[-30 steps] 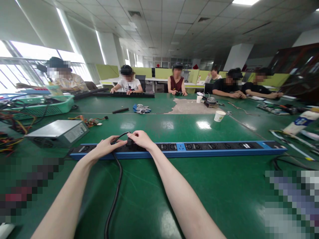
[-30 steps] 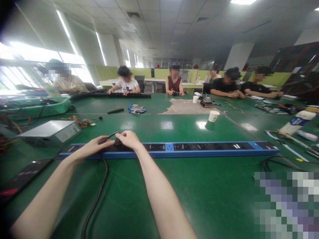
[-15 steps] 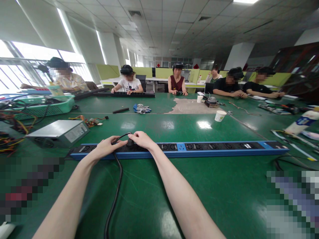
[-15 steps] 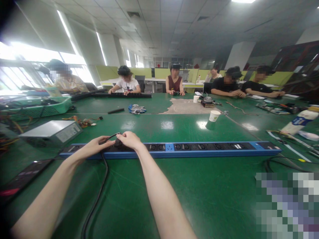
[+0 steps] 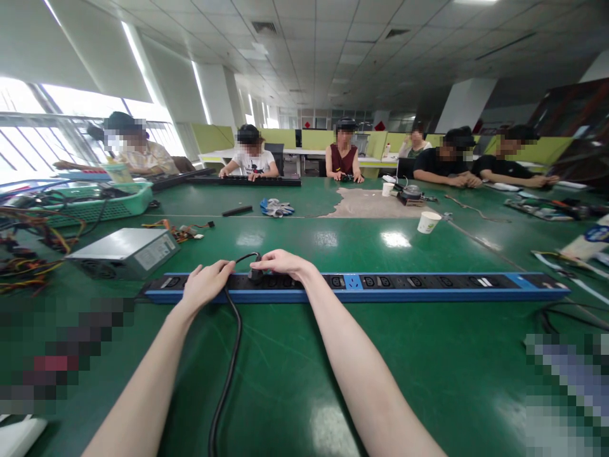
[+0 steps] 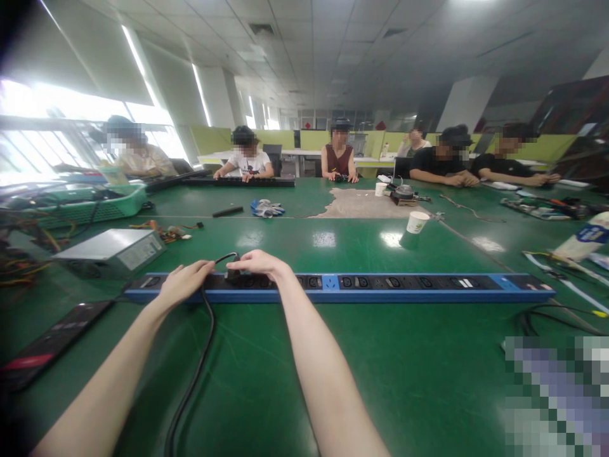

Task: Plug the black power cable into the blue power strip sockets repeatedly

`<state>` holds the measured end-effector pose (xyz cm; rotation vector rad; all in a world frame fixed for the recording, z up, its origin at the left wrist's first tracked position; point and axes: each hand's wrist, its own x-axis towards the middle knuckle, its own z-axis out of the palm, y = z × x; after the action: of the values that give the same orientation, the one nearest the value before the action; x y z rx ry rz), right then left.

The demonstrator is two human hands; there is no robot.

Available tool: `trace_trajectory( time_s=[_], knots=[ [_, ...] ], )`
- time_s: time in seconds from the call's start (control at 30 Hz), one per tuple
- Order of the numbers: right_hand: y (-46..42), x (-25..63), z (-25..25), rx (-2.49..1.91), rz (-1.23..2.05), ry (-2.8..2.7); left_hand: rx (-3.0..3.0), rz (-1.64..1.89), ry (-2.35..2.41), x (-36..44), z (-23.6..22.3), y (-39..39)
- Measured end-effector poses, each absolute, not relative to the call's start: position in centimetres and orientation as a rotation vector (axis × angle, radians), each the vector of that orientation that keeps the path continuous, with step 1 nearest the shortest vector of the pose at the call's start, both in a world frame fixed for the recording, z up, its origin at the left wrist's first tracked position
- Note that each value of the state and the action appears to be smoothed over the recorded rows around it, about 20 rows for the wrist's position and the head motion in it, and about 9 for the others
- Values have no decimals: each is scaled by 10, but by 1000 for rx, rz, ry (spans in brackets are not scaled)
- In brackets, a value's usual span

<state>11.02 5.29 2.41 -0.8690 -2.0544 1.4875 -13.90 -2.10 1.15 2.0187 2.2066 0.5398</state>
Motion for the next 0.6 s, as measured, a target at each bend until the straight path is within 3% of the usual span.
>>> trace_trajectory(
  time_s=[0.3, 0.6],
  knots=[
    [54, 101, 30, -1011, 1278, -2218, 2344, 250, 2337, -131, 6, -28],
    [36, 110, 27, -859, 1177, -2259, 1782, 682, 2587, -117, 4, -30]
  ],
)
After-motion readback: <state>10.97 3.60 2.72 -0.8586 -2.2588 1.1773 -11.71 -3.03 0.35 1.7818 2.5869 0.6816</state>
